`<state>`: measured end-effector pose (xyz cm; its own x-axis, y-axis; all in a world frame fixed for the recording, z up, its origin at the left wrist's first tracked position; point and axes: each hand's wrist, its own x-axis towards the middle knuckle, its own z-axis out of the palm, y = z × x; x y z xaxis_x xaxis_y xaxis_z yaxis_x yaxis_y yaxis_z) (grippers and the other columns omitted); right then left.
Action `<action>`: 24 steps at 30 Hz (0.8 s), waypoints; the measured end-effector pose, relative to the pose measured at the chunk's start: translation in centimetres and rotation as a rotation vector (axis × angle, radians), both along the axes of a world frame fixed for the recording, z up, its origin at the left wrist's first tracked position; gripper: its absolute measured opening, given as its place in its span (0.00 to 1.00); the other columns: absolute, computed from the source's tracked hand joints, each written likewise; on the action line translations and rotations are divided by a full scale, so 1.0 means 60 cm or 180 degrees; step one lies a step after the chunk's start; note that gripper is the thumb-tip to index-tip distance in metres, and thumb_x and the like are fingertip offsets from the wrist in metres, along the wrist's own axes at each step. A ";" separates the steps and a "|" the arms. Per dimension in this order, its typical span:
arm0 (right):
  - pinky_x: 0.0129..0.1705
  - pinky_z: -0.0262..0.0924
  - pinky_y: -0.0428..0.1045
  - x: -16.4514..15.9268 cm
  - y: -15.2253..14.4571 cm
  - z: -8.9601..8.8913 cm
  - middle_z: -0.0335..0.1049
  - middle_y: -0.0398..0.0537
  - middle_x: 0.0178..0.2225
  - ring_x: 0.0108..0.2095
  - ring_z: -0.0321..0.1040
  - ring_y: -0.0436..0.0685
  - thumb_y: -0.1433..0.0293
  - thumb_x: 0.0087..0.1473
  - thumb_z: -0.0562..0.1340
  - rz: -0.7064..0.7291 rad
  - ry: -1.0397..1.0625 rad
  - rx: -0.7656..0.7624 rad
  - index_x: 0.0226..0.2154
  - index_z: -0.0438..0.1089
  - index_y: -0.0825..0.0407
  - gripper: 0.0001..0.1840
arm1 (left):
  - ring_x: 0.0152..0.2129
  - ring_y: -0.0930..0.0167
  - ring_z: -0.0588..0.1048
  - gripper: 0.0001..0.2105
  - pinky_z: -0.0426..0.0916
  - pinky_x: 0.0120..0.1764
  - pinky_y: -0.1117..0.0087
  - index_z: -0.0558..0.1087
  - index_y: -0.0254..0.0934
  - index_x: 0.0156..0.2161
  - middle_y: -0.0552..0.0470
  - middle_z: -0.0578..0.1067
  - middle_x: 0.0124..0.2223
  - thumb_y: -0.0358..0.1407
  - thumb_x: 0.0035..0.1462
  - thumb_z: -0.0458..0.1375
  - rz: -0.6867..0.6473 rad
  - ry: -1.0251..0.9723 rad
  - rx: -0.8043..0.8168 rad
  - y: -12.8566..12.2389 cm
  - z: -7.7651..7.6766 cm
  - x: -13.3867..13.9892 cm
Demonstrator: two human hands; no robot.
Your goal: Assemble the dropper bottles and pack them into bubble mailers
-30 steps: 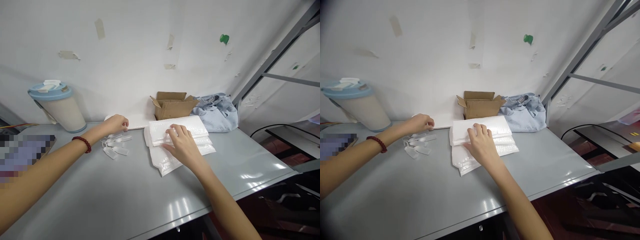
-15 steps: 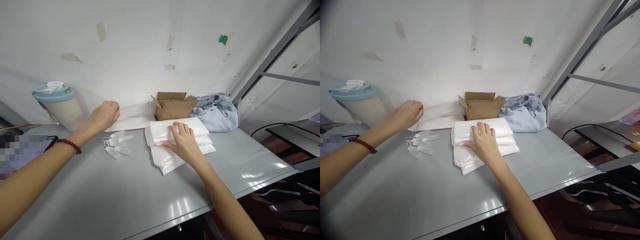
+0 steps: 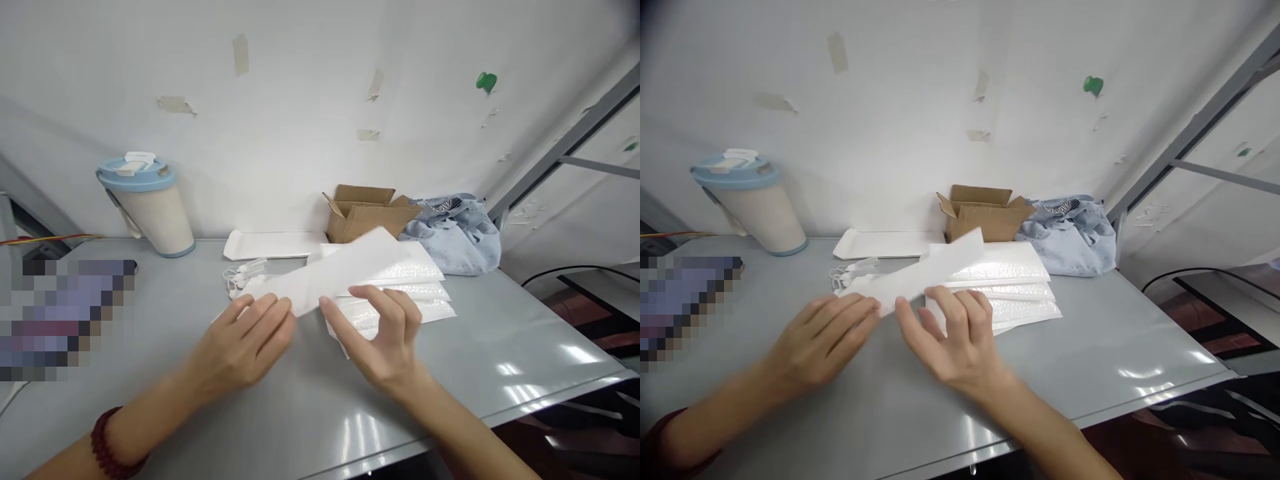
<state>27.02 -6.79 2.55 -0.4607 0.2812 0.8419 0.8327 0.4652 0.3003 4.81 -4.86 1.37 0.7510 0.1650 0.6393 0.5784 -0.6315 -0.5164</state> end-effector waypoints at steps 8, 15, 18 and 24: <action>0.30 0.49 0.50 0.001 0.000 -0.005 0.69 0.48 0.27 0.26 0.58 0.51 0.83 0.54 0.57 0.0098 -0.0309 -0.0469 0.28 0.65 0.55 0.09 | 0.38 0.61 0.74 0.04 0.67 0.41 0.59 0.72 0.32 0.37 0.44 0.78 0.38 0.25 0.59 0.55 -0.0064 -0.0887 -0.0772 -0.026 0.002 -0.003; 0.24 0.53 0.47 0.007 0.001 -0.007 0.67 0.50 0.28 0.25 0.58 0.52 0.87 0.50 0.54 0.0257 -0.0267 -0.0891 0.28 0.62 0.55 0.12 | 0.48 0.58 0.73 0.23 0.72 0.43 0.58 0.64 0.40 0.57 0.42 0.73 0.54 0.46 0.59 0.54 0.1661 -0.3614 -0.4563 0.018 0.055 -0.064; 0.27 0.59 0.48 0.003 -0.006 0.001 0.67 0.54 0.34 0.31 0.62 0.56 0.83 0.50 0.54 0.0521 -0.0249 -0.1570 0.33 0.63 0.55 0.10 | 0.37 0.61 0.78 0.21 0.73 0.35 0.65 0.68 0.39 0.55 0.45 0.79 0.43 0.44 0.57 0.56 0.0898 -0.3762 -0.6248 0.023 0.056 -0.073; 0.57 0.51 0.67 -0.010 -0.024 0.012 0.45 0.67 0.62 0.63 0.40 0.73 0.64 0.49 0.64 0.1218 -0.0773 -0.3037 0.56 0.54 0.57 0.35 | 0.32 0.67 0.74 0.05 0.67 0.34 0.71 0.73 0.39 0.35 0.55 0.77 0.34 0.37 0.55 0.56 0.0007 -0.2246 -0.6859 0.007 0.041 -0.052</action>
